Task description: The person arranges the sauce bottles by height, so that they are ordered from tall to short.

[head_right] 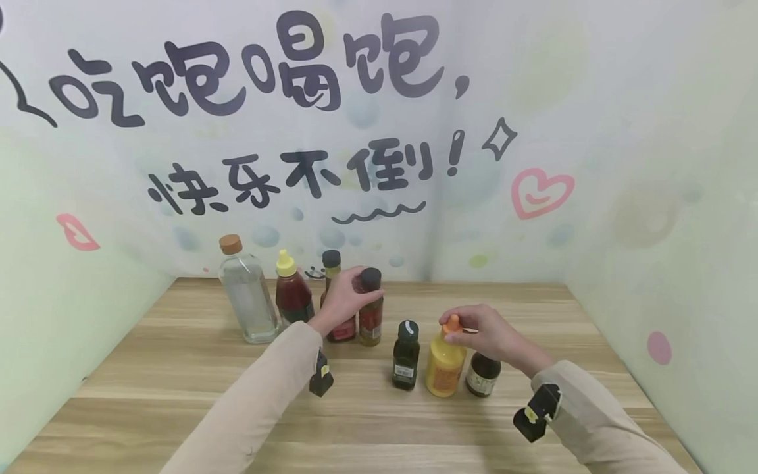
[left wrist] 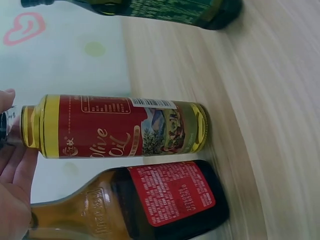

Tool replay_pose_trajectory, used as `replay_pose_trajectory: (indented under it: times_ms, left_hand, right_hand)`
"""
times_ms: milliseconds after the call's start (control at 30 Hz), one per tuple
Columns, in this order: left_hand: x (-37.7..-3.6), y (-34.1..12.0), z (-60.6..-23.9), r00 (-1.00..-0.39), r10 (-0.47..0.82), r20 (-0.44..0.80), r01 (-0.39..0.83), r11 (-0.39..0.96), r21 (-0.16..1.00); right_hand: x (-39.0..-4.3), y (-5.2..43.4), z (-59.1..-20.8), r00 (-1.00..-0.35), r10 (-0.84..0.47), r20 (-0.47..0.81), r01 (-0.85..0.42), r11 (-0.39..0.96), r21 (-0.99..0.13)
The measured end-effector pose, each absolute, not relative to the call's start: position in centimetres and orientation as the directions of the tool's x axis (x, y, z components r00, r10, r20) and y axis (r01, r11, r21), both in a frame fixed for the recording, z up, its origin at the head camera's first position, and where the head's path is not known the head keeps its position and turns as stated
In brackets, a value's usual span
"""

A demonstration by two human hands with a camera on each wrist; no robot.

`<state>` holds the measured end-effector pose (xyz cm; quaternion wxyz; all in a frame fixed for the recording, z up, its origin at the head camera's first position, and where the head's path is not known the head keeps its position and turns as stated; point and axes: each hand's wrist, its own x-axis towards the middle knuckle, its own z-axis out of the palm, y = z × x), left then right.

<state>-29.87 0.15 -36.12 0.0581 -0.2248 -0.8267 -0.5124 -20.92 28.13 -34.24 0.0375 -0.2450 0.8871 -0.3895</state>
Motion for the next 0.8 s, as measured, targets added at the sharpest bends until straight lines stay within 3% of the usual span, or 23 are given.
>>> replay_pose_trajectory:
  times_ms: [533,800]
  left_hand:
    - [-30.08,0.66,-36.89,-0.918,0.259,0.301,0.376,0.321,0.869]
    - [-30.33,0.93,-37.01,-0.908,0.299,0.292,0.379,0.296,0.877]
  right_hand:
    - [-21.05,27.65,-34.16,-0.869,-0.477,0.135,-0.429,0.587,-0.686]
    - [-20.94,27.94,-34.24,-0.873,-0.467,0.141,-0.429,0.598,-0.676]
